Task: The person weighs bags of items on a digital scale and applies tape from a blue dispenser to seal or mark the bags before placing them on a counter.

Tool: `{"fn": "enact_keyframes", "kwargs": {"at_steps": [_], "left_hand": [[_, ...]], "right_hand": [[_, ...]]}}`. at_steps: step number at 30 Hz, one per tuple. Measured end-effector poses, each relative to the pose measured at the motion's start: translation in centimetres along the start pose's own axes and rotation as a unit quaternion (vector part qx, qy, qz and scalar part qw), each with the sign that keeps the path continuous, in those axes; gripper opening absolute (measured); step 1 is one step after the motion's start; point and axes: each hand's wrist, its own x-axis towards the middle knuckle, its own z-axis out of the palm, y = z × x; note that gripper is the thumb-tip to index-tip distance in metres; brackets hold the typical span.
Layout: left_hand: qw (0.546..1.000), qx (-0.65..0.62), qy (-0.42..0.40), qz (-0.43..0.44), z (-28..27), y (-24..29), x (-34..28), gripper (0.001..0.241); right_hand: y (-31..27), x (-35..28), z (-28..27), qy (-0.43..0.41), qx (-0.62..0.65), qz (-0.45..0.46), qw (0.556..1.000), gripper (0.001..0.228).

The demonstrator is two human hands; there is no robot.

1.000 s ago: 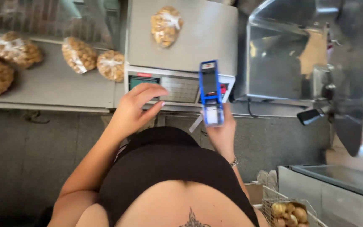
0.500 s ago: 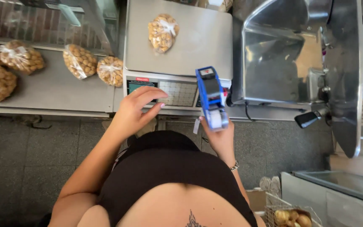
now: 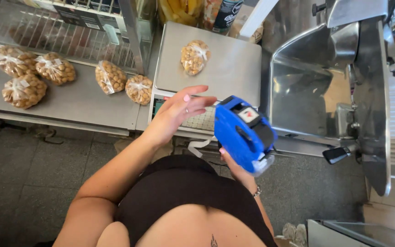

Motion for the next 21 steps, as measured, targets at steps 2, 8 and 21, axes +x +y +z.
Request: {"fn": "enact_keyframes", "kwargs": {"at_steps": [2, 8, 21], "left_hand": [[1.0, -0.017, -0.001, 0.001, 0.3, 0.0, -0.1, 0.074], [0.97, 0.209, 0.028, 0.123, -3.0, 1.7, 2.5, 0.041], [0.649, 0.743, -0.073, 0.145, -8.5, 0.9, 11.6, 0.026]], "right_hand": [[-0.8, 0.9, 0.3, 0.096, 0.006, -0.166, 0.981, 0.068], [-1.9, 0.6, -1.9, -0.191, 0.056, 0.085, 0.976, 0.018], [-6.5, 2.2, -1.7, -0.123, 0.151, 0.092, 0.977, 0.023]]}}
